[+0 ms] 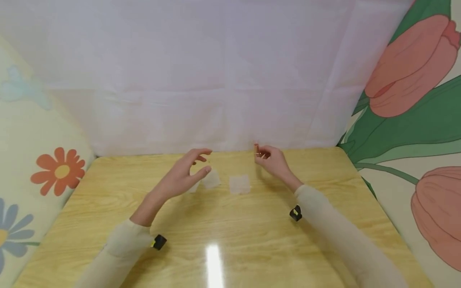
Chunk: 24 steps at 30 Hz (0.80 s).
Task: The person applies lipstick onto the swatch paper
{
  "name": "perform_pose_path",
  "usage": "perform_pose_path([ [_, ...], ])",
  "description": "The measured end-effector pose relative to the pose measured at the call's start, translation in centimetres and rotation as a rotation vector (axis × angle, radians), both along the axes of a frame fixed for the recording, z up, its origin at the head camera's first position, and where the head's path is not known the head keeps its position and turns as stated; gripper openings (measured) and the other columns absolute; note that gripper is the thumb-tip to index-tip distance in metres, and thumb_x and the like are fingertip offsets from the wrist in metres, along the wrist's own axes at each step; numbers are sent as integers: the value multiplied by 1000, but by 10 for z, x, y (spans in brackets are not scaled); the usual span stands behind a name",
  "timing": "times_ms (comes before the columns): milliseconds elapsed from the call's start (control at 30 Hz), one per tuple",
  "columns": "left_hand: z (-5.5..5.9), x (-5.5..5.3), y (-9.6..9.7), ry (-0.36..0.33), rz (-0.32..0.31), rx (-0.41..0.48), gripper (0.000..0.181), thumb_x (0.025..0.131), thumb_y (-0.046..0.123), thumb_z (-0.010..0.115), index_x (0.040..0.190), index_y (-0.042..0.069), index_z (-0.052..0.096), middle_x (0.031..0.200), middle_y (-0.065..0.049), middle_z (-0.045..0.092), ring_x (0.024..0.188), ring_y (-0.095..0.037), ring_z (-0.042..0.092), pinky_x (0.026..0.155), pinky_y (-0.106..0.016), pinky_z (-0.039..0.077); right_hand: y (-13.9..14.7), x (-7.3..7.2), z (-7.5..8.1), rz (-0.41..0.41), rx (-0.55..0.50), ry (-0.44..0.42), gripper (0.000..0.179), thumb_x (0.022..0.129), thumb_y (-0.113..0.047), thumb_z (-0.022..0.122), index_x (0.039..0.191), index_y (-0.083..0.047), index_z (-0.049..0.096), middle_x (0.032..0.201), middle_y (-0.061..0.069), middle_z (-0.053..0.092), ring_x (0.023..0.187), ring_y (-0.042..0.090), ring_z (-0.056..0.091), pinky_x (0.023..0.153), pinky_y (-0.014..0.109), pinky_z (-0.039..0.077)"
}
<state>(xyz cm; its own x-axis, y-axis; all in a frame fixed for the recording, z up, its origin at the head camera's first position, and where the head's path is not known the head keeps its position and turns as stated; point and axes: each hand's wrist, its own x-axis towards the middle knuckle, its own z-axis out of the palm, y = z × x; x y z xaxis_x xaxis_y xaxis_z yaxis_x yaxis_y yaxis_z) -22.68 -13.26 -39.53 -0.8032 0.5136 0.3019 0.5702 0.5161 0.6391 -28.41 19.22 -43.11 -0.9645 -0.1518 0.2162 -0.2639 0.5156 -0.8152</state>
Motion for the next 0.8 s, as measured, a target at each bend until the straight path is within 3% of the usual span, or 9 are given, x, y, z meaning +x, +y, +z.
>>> perform_pose_path([
  [333,4,3,18,49,-42,0,57,103,31,63,153,12,43,148,-6,47,125,-25,53,99,-48,45,-27,31,13,114,13,154,21,88,-6,71,109,-2,74,91,5,67,80,20,60,72,35,46],
  [467,4,3,21,-34,-60,67,58,101,26,67,152,14,43,141,-7,54,121,-24,57,98,-50,46,-41,45,20,180,-48,105,20,88,-8,72,108,-6,75,90,2,66,80,19,58,69,33,42],
  [600,1,2,25,-136,-72,146,59,99,28,70,151,16,45,135,-3,58,116,-23,61,96,-51,47,-48,59,23,262,-42,73,21,88,-8,73,108,-8,76,90,2,64,79,20,57,66,33,43],
  [667,-1,1,27,-135,-70,160,58,99,28,71,150,17,47,130,-2,61,114,-24,62,95,-51,48,-49,62,22,292,-11,77,22,86,-7,72,108,-8,76,90,2,63,78,20,57,65,33,45],
  [800,-4,3,31,-64,-61,115,52,96,25,74,143,14,56,116,1,65,106,-21,63,90,-44,49,-51,66,17,327,47,71,25,82,-4,73,107,-6,76,89,1,61,74,19,56,61,31,47],
])
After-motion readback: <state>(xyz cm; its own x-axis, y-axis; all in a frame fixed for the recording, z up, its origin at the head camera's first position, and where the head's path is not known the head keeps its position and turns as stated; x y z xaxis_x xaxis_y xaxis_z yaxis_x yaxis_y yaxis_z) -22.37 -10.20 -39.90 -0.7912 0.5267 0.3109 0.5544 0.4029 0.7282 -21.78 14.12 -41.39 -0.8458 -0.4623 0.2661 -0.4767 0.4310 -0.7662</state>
